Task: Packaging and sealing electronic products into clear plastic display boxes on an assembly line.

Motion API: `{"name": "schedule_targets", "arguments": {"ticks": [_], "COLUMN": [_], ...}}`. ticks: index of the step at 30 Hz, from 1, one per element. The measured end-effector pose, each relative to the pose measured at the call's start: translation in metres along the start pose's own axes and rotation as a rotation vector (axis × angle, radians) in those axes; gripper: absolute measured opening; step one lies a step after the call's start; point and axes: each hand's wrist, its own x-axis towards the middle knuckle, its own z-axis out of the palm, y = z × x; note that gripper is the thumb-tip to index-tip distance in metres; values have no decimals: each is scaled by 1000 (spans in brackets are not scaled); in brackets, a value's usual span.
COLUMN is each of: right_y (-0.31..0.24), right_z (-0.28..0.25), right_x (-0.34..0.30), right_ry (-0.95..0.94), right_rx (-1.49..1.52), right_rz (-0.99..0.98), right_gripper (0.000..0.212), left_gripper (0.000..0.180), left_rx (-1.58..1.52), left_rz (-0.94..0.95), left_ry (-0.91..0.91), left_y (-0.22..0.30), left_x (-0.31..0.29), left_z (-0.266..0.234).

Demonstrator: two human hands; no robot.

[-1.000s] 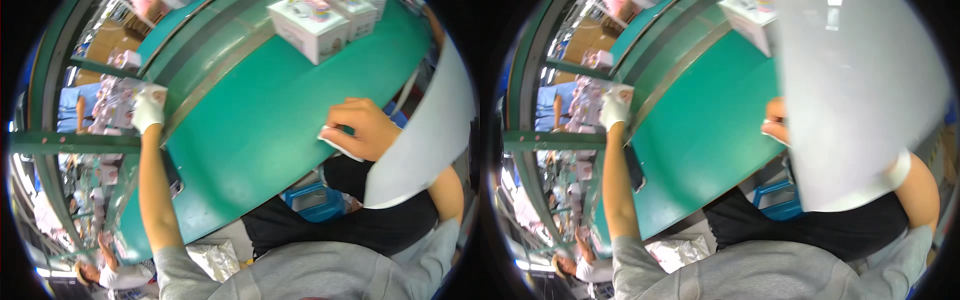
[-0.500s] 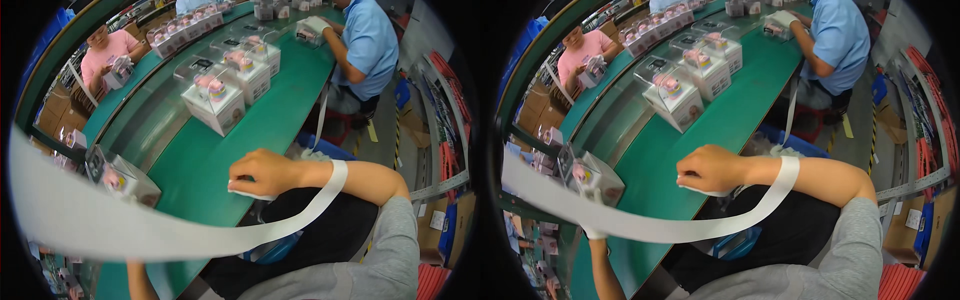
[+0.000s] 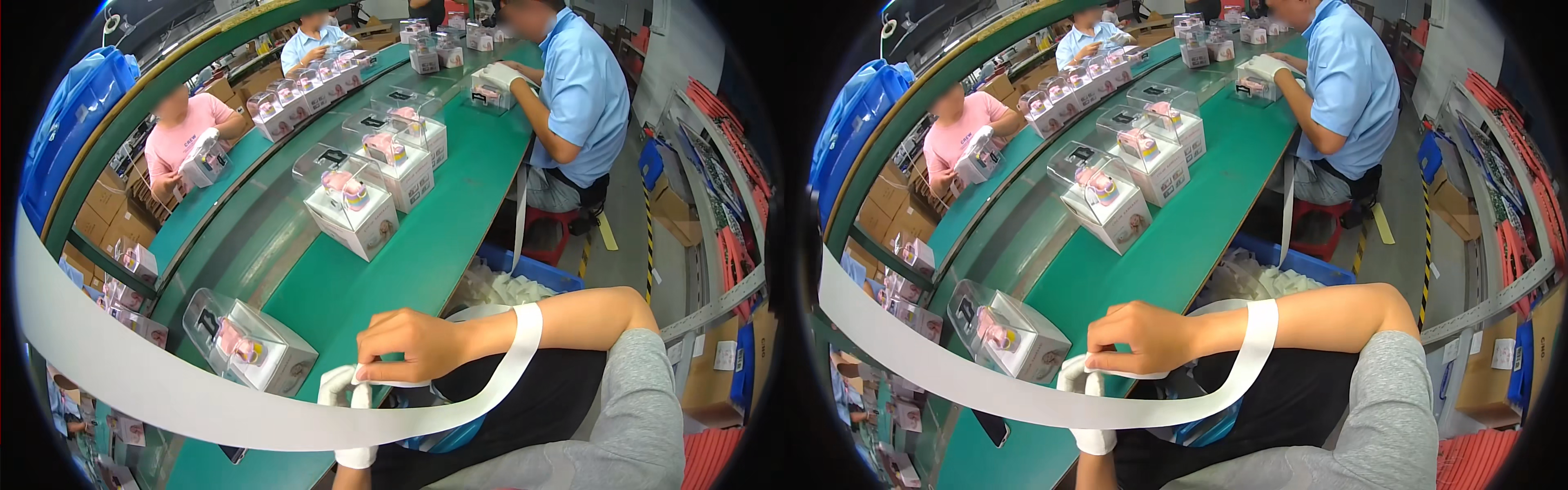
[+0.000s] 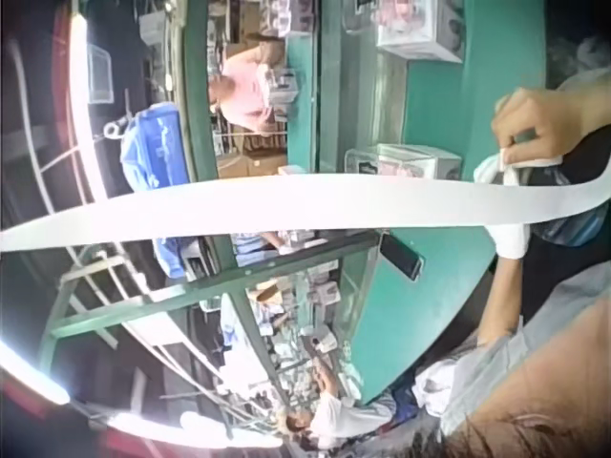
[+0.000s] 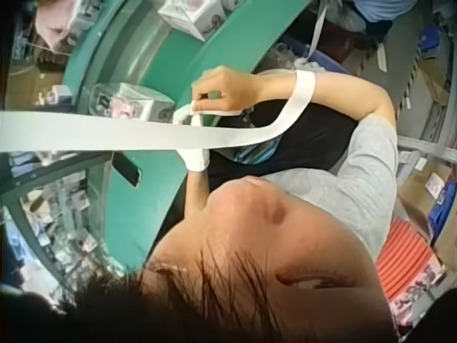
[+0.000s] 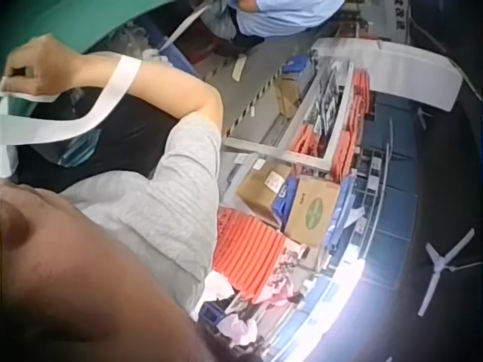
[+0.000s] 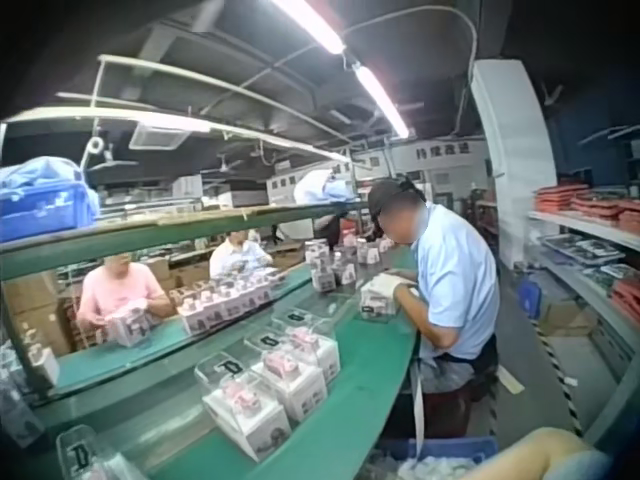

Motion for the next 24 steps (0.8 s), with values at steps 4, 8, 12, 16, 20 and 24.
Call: {"name": "schedule_targets", "arguments": {"ticks": [4,8,12,16,20,24], "right_y": [-2,-3,-2,10,12,14], "right_z": [3,-9,-9,-5,-7,-4], "right_x": [5,8,14,14,12,10], "right_ry": [-67,-65,-73,-114,-113,-148], "right_rx": [20,-16,40,66,67,44], "right_rz": [20,-66,-23,-66,-50,-10], "right_gripper": [16,7,7,9,16,28], "left_gripper": [21,21,12,16,16,15], "left_rx": [-113,5,-302,-407,-521,-587], "left_rz": [-40,-4,-39,-101,-165,-231], "left_ry": [85,52,44,134,184,212], "left_y": [6,-5,1,12,17,15], "left_x": [-8,-3,5,2,-2,-7], "left_z": [13,13,13,24,35,35]}}
